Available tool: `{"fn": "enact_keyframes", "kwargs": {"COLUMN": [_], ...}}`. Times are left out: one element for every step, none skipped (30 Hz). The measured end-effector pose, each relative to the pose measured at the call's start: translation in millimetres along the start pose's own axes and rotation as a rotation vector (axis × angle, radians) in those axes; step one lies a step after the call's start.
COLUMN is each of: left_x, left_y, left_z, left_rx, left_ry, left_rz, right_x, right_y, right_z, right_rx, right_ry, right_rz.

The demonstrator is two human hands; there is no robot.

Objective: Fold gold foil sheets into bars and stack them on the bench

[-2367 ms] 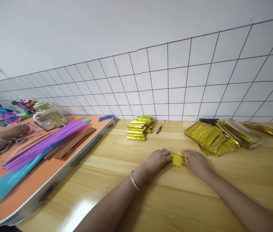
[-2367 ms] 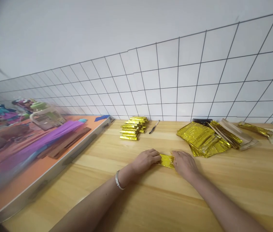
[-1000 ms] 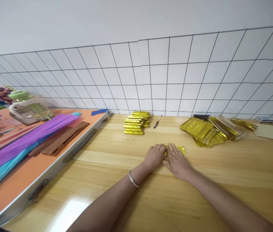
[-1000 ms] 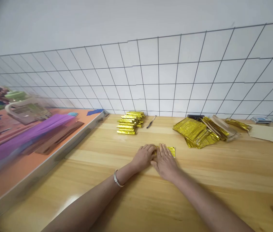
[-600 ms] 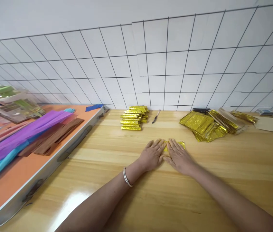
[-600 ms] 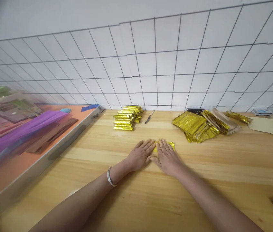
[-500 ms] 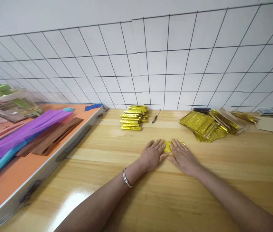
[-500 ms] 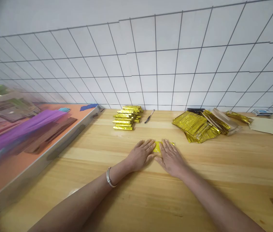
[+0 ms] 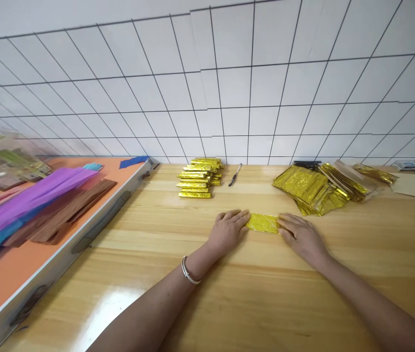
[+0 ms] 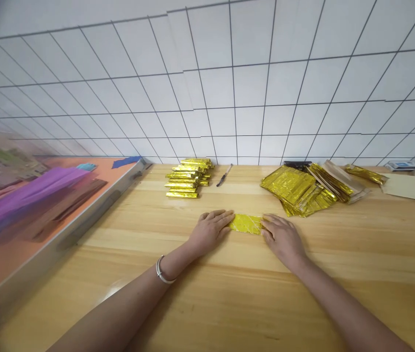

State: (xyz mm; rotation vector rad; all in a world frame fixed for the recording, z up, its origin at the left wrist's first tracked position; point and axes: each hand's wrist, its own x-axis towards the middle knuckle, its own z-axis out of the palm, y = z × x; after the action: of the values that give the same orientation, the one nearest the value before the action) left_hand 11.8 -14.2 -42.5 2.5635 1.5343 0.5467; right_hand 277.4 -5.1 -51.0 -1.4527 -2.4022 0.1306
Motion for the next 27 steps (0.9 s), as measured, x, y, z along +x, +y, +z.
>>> {"fn": "enact_keyframes", "kwargs": {"left_x": [0,1,1,1,2,2,2,2,2,3,3,3,4,4,4,4,4,4,4,4,4,4,4,4,4,4,4], "left_y": [-1,-1,-2,-2,-2,-2,-3,-3,-3,-4,-5,-6,-7,-7,-8,-8,-9,-9,-9,-9,-10,-10,-11,-11,-12,-12,-13], "left_z": [0.5,1.0,1.3,1.6,1.6,1.4,1.0,0.5,0.0,-0.4,-0.6,-0.6,-0.3,0.2,0.9,1.5,2.1,2.6,2.9,3.1,3.2,3.2,3.2,3.1,3.1,3.1,3.1], "left_rx": [0.001,0.003,0.005,0.009,0.013,0.016,0.015,0.010,-0.001,-0.015,-0.032,-0.048,-0.061,-0.072,-0.080,-0.087,-0.095,-0.104,-0.115,-0.125,-0.135,-0.142,-0.147,-0.149,-0.151,-0.153,-0.155], "left_ry": [-0.006,-0.012,-0.017,-0.020,-0.022,-0.021,-0.021,-0.023,-0.026,-0.028,-0.029,-0.024,-0.018,-0.009,0.000,0.010,0.018,0.025,0.032,0.039,0.046,0.053,0.057,0.059,0.058,0.055,0.052], "left_rz": [-0.004,-0.007,-0.009,-0.013,-0.015,-0.018,-0.020,-0.020,-0.021,-0.023,-0.027,-0.034,-0.043,-0.052,-0.061,-0.071,-0.080,-0.087,-0.095,-0.102,-0.112,-0.121,-0.130,-0.138,-0.142,-0.143,-0.143], "right_x": [2,5,7,9,10,12,14,16,18,20,23,25,27,28,29,30,30,29,29,28,28,27,27,27,26,26,26], "right_y": [1,2,3,3,4,4,5,5,6,6,6,6,5,4,3,1,0,-1,-3,-4,-5,-6,-6,-7,-7,-7,-7], "right_z": [0,-1,-1,-1,-1,-1,-1,-1,-1,-1,0,0,0,1,2,3,4,4,5,6,6,7,7,7,7,8,8], "right_rx": [0.008,0.013,0.015,0.016,0.015,0.014,0.012,0.012,0.014,0.017,0.023,0.029,0.036,0.042,0.048,0.055,0.062,0.068,0.075,0.080,0.085,0.088,0.089,0.090,0.091,0.092,0.093], "right_ry": [0.010,0.017,0.021,0.023,0.025,0.025,0.021,0.015,0.007,-0.004,-0.013,-0.019,-0.021,-0.021,-0.019,-0.017,-0.014,-0.012,-0.008,-0.003,0.003,0.009,0.014,0.020,0.025,0.030,0.037], "right_rz": [0.005,0.008,0.009,0.009,0.010,0.012,0.015,0.020,0.028,0.035,0.042,0.049,0.055,0.058,0.059,0.059,0.059,0.057,0.056,0.055,0.055,0.056,0.057,0.058,0.059,0.059,0.060]}}
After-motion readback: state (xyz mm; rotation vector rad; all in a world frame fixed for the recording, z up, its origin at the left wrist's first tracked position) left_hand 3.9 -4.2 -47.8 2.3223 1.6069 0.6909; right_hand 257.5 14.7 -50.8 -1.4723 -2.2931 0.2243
